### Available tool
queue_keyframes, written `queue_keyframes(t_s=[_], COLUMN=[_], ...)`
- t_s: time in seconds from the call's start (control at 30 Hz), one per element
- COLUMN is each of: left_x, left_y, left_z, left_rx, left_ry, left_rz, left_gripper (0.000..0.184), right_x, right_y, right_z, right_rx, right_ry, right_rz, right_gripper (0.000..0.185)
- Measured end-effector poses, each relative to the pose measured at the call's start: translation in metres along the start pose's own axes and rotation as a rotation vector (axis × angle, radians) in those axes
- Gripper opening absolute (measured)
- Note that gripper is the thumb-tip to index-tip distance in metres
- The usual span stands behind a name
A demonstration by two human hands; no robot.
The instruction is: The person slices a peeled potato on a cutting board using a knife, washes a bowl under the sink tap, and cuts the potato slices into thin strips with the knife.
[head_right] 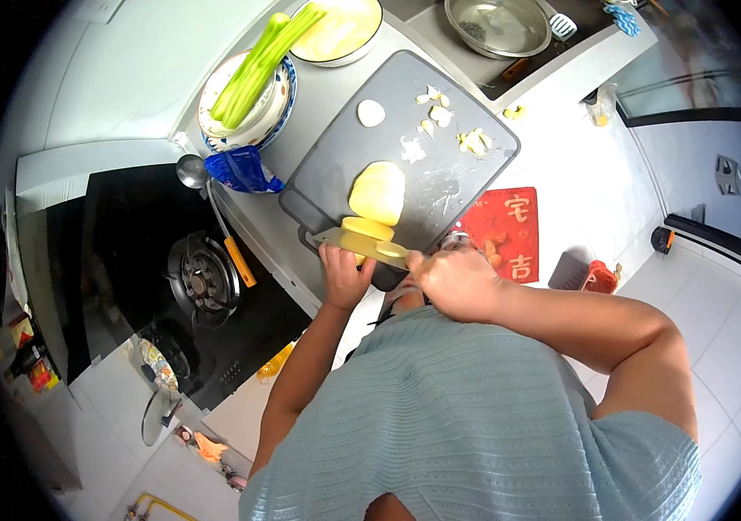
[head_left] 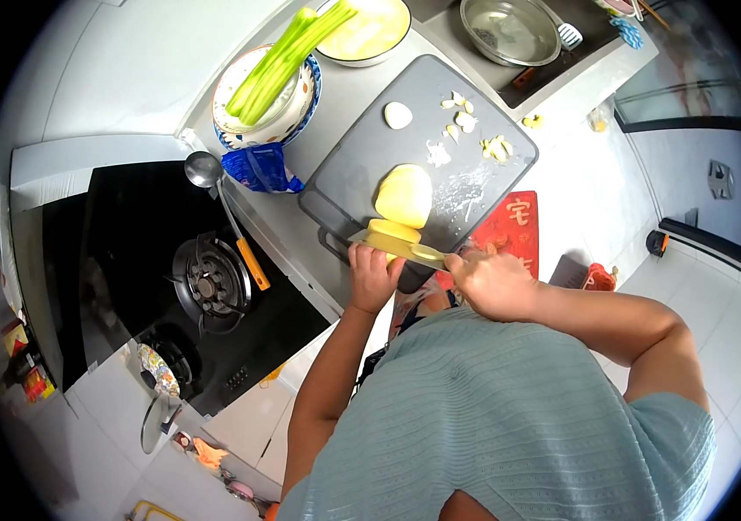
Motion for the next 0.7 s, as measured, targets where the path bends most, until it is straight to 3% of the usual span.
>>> queue_keyframes(t_s=[0.7], left_x=[0.004], left_y=[-0.004], left_z=[0.005], left_rx=[0.024], left_ry=[0.002], left_rz=[0.031], left_gripper=[0.045], right_x=[-0.062], right_y=[-0.049], right_z=[0.024], right_rx=[-0.072], right_ry=[-0.069], right_rz=[-0.041], right_gripper=[0.035])
Point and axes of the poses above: each hand's wrist, its own y-axis away from the middle knuckle, its own x-axis out of the back of the hand, z = x × y, the point moved 8 cm from there along -y, towards the middle knuckle, and after that the axes turned 4 degrees about z, right-handed, at the moved point
